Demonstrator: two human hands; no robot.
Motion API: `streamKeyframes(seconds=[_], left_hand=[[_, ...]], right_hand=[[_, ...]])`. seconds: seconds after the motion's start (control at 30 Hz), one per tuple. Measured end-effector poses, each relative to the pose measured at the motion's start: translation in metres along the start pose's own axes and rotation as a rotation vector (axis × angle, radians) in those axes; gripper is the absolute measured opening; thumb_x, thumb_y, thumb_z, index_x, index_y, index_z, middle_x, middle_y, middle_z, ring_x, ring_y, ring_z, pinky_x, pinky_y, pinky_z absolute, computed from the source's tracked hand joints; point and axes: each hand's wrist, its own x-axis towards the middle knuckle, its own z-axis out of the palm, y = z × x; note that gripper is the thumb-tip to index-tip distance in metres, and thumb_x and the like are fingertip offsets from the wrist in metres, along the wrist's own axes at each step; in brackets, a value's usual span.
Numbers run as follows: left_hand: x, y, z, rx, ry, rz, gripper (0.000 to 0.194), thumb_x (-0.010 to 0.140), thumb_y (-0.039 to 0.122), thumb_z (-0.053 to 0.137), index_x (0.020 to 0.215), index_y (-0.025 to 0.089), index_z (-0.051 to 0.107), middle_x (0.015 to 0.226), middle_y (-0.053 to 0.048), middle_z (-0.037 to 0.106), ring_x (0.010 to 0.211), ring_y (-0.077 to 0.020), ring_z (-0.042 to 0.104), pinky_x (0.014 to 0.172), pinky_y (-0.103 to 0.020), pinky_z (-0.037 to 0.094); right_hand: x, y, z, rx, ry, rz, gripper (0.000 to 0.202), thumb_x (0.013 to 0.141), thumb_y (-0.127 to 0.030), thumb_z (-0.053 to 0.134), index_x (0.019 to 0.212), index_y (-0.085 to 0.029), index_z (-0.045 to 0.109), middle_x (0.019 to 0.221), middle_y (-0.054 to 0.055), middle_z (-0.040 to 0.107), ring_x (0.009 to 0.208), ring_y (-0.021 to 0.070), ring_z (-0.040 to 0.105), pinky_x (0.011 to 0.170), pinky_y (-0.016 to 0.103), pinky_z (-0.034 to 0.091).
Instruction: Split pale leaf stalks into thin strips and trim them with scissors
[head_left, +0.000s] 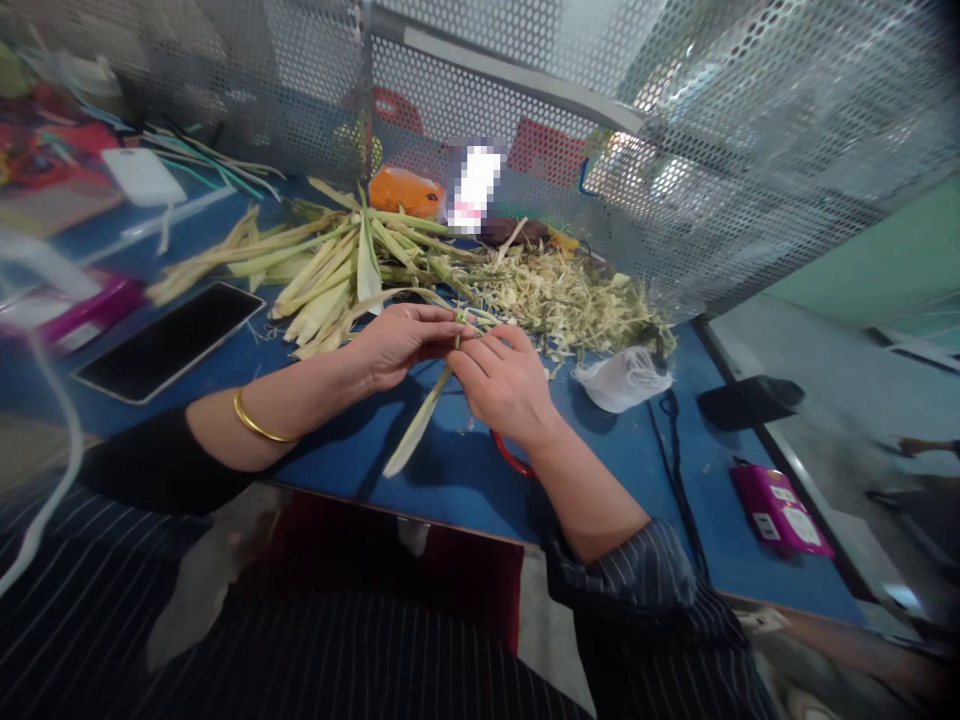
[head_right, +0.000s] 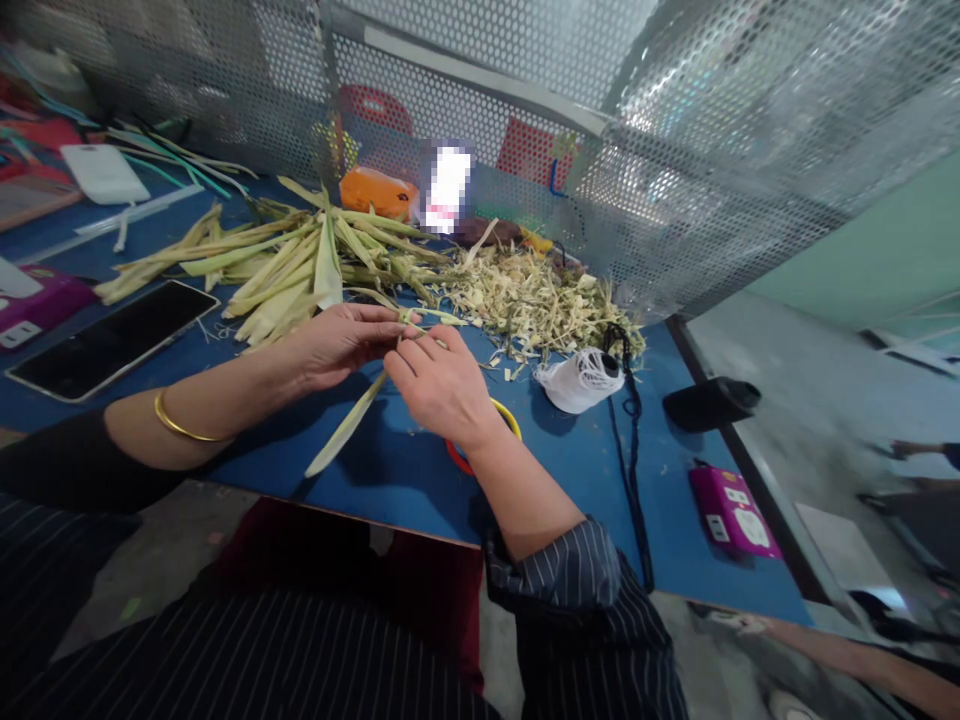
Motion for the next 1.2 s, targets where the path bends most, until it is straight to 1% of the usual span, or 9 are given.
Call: streamKeyframes(seconds=[0.37, 0.47, 0.53, 0.6, 0.67, 0.73, 0.83, 0.97, 1.2], left_hand=[[-0.002, 0.002, 0.004, -0.042, 0.051, -0.003, 0.006, 0.072, 0.009, 0.071, 0.078, 0.01, 0.073, 0.075, -0.005, 0.071, 0.07, -0.0105, 0.064, 0.077, -0.024, 0.052], [-0.002, 0.005, 0.003, -0.016, 0.063, -0.004, 0.007, 0.071, 0.011, 0.073, 0.077, 0.01, 0.072, 0.076, -0.004, 0.07, 0.07, -0.0101, 0.063, 0.073, -0.023, 0.052], [-0.003, 0.007, 0.002, 0.016, 0.073, 0.001, 0.01, 0.07, 0.013, 0.074, 0.08, 0.011, 0.072, 0.077, -0.004, 0.07, 0.069, -0.0097, 0.063, 0.07, -0.022, 0.051], [-0.004, 0.01, 0.001, 0.036, 0.07, 0.017, 0.012, 0.07, 0.014, 0.074, 0.082, 0.012, 0.072, 0.077, -0.003, 0.07, 0.068, -0.01, 0.063, 0.069, -0.022, 0.052], [-0.005, 0.012, 0.0, 0.041, 0.056, 0.019, 0.012, 0.071, 0.013, 0.071, 0.083, 0.012, 0.071, 0.075, -0.003, 0.069, 0.066, -0.0113, 0.064, 0.07, -0.025, 0.053], [-0.005, 0.012, 0.0, 0.038, 0.045, 0.002, 0.011, 0.072, 0.012, 0.067, 0.083, 0.011, 0.071, 0.073, -0.004, 0.069, 0.065, -0.0127, 0.065, 0.07, -0.026, 0.054], [-0.005, 0.01, 0.0, 0.019, 0.019, -0.032, 0.014, 0.075, 0.017, 0.066, 0.087, 0.01, 0.071, 0.075, -0.004, 0.068, 0.065, -0.0122, 0.066, 0.068, -0.025, 0.054], [-0.002, 0.008, 0.001, 0.067, 0.062, -0.039, 0.016, 0.075, 0.026, 0.073, 0.08, 0.011, 0.069, 0.07, -0.002, 0.066, 0.058, -0.0092, 0.062, 0.06, -0.022, 0.052], [0.0, 0.008, 0.001, 0.347, 0.158, 0.185, 0.012, 0.077, 0.022, 0.071, 0.076, 0.01, 0.069, 0.064, -0.002, 0.065, 0.051, -0.007, 0.057, 0.054, -0.02, 0.048]], right_hand=[[0.002, -0.002, -0.01, 0.069, -0.033, -0.068, 0.038, 0.098, -0.017, 0.026, 0.082, -0.021, 0.061, 0.081, 0.005, 0.062, 0.082, 0.0174, 0.052, 0.092, 0.035, 0.035], [0.002, -0.003, -0.01, 0.115, 0.005, -0.066, 0.033, 0.098, -0.017, 0.03, 0.09, -0.021, 0.061, 0.086, 0.005, 0.065, 0.084, 0.0173, 0.055, 0.091, 0.035, 0.036], [0.001, -0.001, -0.008, 0.17, 0.095, 0.062, 0.025, 0.098, -0.019, 0.035, 0.104, -0.02, 0.059, 0.088, 0.005, 0.067, 0.084, 0.0171, 0.057, 0.087, 0.034, 0.038], [0.0, 0.002, -0.005, 0.195, 0.196, 0.309, 0.022, 0.096, -0.025, 0.043, 0.112, -0.018, 0.057, 0.09, 0.006, 0.067, 0.085, 0.0184, 0.058, 0.084, 0.034, 0.039], [-0.002, 0.006, 0.0, 0.201, 0.222, 0.516, 0.02, 0.093, -0.031, 0.051, 0.106, -0.018, 0.059, 0.093, 0.008, 0.066, 0.089, 0.021, 0.059, 0.081, 0.035, 0.039], [-0.003, 0.009, 0.006, 0.258, 0.158, 0.586, 0.016, 0.09, -0.035, 0.056, 0.093, -0.02, 0.061, 0.093, 0.007, 0.066, 0.09, 0.0218, 0.059, 0.08, 0.034, 0.039], [-0.004, 0.011, 0.013, 0.368, 0.052, 0.573, 0.016, 0.09, -0.033, 0.055, 0.08, -0.021, 0.059, 0.083, 0.003, 0.066, 0.081, 0.0184, 0.059, 0.075, 0.031, 0.037], [-0.002, 0.008, 0.012, 0.315, 0.024, 0.527, 0.02, 0.094, -0.028, 0.047, 0.079, -0.02, 0.057, 0.079, 0.003, 0.064, 0.076, 0.017, 0.056, 0.074, 0.03, 0.035], [0.002, 0.002, -0.006, 0.362, 0.074, 0.467, 0.027, 0.095, -0.03, 0.044, 0.073, -0.019, 0.057, 0.073, 0.003, 0.061, 0.071, 0.015, 0.054, 0.077, 0.032, 0.036]])
